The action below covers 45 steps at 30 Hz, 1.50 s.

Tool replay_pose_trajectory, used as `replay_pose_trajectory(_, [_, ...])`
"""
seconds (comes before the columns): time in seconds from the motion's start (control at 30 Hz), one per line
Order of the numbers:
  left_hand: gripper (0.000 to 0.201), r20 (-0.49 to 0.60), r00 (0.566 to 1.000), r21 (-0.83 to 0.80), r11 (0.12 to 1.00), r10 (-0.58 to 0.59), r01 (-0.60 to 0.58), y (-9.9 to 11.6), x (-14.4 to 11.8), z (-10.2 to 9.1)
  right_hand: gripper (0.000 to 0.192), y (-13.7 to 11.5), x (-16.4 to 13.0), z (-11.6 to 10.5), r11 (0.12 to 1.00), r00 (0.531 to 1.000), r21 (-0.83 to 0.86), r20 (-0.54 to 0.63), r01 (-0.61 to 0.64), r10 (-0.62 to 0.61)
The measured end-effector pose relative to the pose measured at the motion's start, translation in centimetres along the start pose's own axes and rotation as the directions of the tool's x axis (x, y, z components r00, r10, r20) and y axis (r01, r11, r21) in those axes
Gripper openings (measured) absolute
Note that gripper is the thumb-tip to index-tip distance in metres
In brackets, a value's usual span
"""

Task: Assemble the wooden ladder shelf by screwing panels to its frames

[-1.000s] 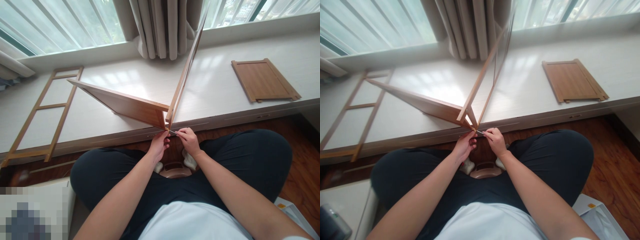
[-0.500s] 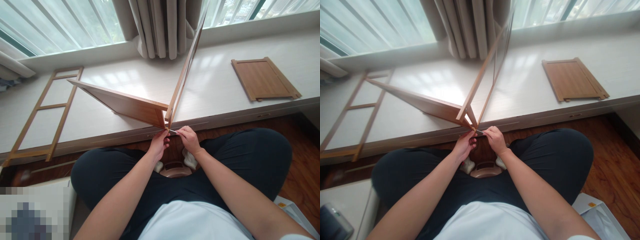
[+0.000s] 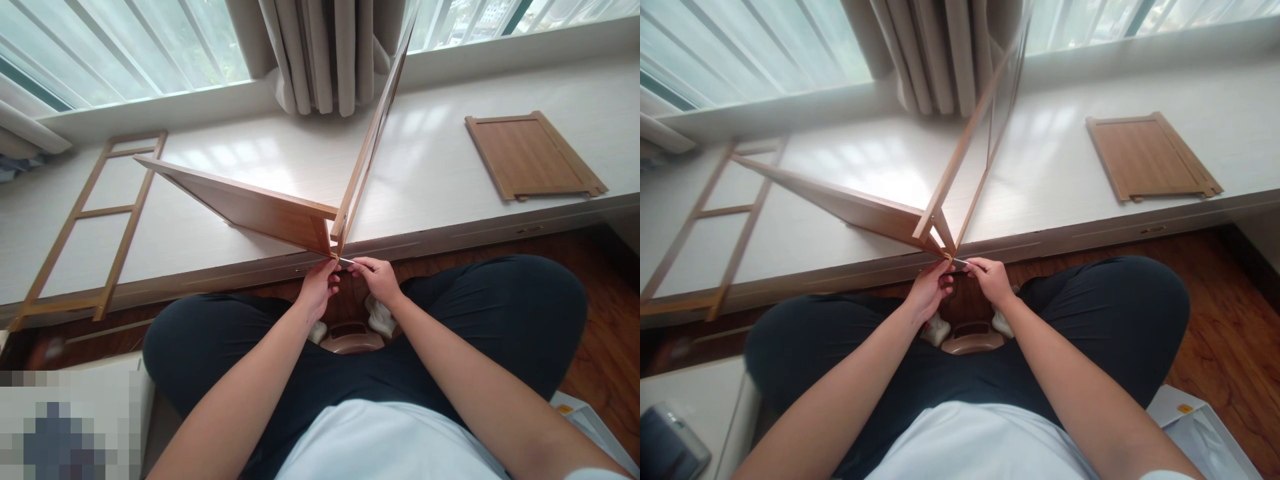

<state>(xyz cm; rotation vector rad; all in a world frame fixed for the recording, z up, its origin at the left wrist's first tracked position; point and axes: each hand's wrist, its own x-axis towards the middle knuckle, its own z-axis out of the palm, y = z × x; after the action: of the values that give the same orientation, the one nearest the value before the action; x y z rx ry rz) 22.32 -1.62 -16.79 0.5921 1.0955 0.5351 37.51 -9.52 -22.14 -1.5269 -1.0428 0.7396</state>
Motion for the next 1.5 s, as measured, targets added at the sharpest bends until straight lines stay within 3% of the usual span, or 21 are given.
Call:
replay_pose_trajectory(0.2, [0.042, 0.003, 1.0, -0.001, 1.0, -0.007, 0.007, 0.0, 0.0, 0.0, 0.019, -0.2, 0.0, -0.1, 0.995, 0.996, -0.074, -0.047, 0.074, -0.078])
replay_pose_trajectory(0.53, [0.041, -0.004, 1.0, 0.006, 1.0, -0.007, 0.007, 0.0, -0.1, 0.1, 0.021, -0.2, 0.1, -0.3, 0.96, 0.978, -0.199, -0.024, 0.196, -0.205])
replay_pose_trajectory(1.17, [0.042, -0.003, 1.0, 0.003, 1.0, 0.001, -0.001, 0.0, 0.0, 0.0, 0.022, -0.8, -0.1, 0.0, 0.997, 1.0, -0.076, -0.026, -0.012, 0.01])
replay_pose_trajectory(1.5, [0.05, -0.008, 1.0, 0.005, 1.0, 0.007, -0.007, 0.0, 0.0, -0.1, 0.018, -1.2, -0.1, 0.0, 0.995, 0.999, -0.104, -0.051, 0.012, -0.018])
